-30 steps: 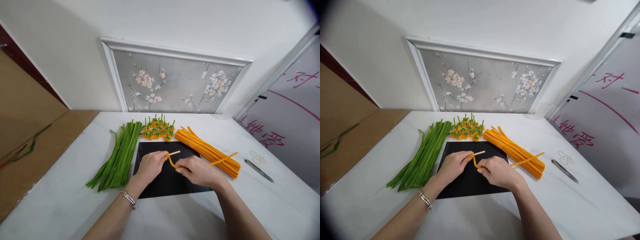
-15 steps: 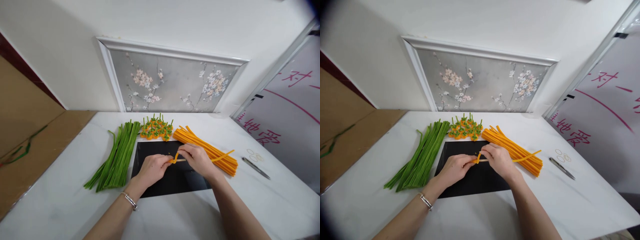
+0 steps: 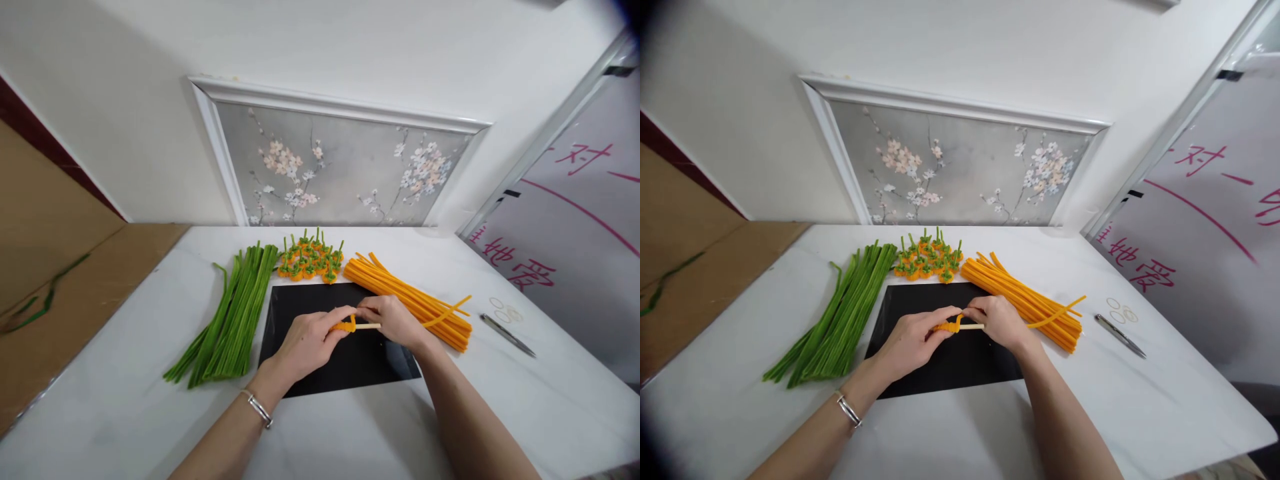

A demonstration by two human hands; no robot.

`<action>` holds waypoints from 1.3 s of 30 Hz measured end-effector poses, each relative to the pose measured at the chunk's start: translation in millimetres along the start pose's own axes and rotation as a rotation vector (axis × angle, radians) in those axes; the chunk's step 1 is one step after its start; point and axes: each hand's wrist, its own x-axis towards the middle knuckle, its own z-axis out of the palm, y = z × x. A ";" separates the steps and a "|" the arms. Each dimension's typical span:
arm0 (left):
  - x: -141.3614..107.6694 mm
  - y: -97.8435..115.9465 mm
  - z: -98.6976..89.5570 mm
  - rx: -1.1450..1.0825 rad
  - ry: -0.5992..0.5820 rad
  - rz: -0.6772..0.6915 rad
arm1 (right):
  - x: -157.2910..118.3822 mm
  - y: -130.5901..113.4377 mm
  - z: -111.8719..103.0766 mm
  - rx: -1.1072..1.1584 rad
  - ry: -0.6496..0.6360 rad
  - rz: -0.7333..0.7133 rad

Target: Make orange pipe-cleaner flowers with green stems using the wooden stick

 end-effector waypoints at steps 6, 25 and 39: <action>0.4 -8.7 -2.1 0.000 0.061 -0.033 | -7.0 -8.1 2.6 -0.041 -0.185 -0.009; -0.5 -13.8 -2.2 0.238 -0.012 -0.029 | -20.9 -46.3 -13.8 -0.175 -0.149 -0.172; 1.6 -3.3 0.7 0.048 -0.097 0.055 | -3.3 -15.5 -6.5 -0.058 0.141 -0.051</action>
